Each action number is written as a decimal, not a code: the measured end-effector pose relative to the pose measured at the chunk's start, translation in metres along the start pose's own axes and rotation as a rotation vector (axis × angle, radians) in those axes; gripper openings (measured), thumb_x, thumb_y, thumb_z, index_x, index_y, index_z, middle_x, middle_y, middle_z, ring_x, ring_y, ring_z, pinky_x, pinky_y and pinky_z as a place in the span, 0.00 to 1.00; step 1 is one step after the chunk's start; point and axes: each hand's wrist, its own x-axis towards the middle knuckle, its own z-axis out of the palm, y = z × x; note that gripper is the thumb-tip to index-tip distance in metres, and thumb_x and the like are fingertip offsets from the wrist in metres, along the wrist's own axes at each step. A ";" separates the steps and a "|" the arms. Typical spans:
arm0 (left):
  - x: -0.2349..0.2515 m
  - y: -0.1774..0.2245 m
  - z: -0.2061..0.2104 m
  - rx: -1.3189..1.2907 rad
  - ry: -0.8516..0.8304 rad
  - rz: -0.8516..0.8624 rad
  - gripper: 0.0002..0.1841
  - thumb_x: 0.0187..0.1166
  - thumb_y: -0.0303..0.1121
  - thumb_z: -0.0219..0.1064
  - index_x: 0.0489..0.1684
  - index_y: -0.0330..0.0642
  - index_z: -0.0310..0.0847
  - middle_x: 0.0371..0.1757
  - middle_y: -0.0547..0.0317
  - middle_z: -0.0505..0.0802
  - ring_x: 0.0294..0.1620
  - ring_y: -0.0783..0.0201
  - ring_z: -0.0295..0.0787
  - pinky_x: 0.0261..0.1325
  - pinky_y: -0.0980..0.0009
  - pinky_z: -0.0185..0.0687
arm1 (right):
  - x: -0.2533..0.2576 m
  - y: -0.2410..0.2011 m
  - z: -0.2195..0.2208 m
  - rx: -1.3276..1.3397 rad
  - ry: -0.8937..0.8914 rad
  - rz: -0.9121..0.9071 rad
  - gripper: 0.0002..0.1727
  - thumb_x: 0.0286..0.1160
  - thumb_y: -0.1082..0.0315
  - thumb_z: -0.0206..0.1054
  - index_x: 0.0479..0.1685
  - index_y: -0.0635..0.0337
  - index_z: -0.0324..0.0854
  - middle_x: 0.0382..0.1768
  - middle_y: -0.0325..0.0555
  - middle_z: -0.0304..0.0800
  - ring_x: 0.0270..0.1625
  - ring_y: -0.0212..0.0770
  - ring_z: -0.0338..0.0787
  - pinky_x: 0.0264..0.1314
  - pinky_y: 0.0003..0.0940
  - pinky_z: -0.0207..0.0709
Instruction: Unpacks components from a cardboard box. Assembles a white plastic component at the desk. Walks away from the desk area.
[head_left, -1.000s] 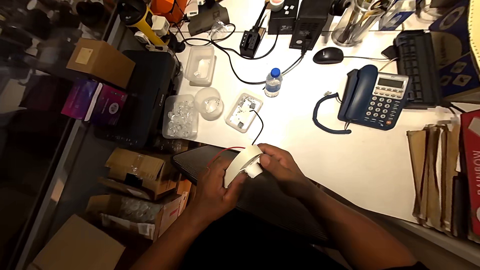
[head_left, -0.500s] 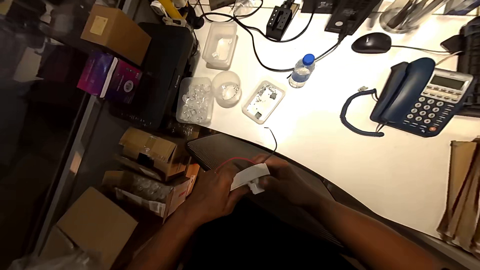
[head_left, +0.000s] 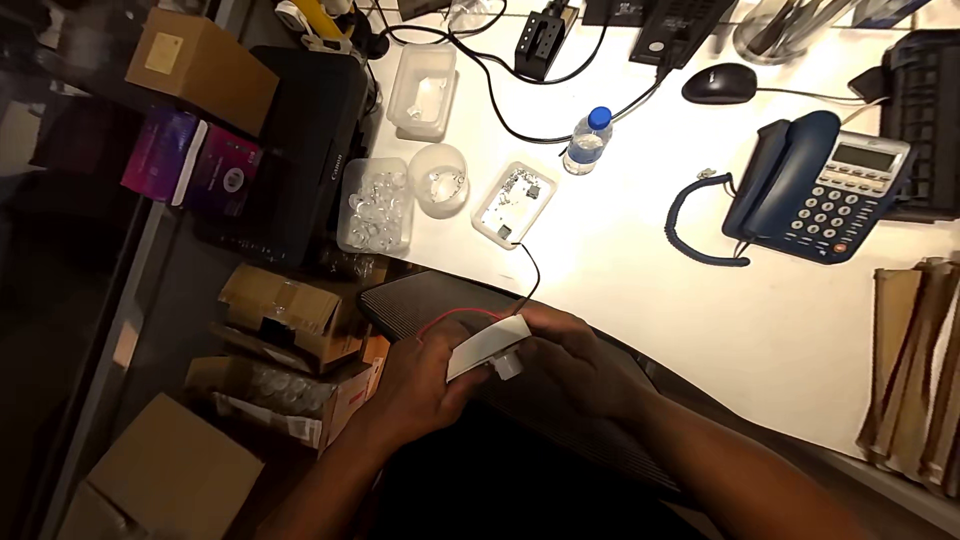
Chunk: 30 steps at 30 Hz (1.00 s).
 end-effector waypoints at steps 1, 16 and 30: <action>0.000 -0.001 0.000 -0.025 0.006 0.009 0.24 0.87 0.58 0.57 0.52 0.43 0.76 0.41 0.54 0.91 0.41 0.66 0.91 0.42 0.66 0.88 | 0.000 -0.001 -0.001 -0.015 -0.011 -0.013 0.21 0.91 0.58 0.51 0.50 0.68 0.83 0.44 0.41 0.88 0.48 0.25 0.86 0.52 0.24 0.82; 0.005 0.007 0.007 -0.124 0.276 0.185 0.20 0.87 0.53 0.60 0.49 0.43 0.78 0.42 0.58 0.91 0.45 0.70 0.90 0.50 0.73 0.88 | 0.001 -0.031 0.014 -0.055 0.085 -0.086 0.24 0.91 0.54 0.57 0.57 0.70 0.84 0.49 0.44 0.86 0.50 0.28 0.86 0.52 0.23 0.83; 0.004 0.017 0.025 -0.156 0.365 0.163 0.19 0.85 0.51 0.65 0.49 0.42 0.78 0.40 0.60 0.91 0.42 0.72 0.91 0.47 0.74 0.89 | -0.008 -0.037 0.003 -0.109 0.048 -0.058 0.23 0.92 0.61 0.47 0.57 0.68 0.85 0.51 0.43 0.86 0.58 0.29 0.84 0.63 0.26 0.79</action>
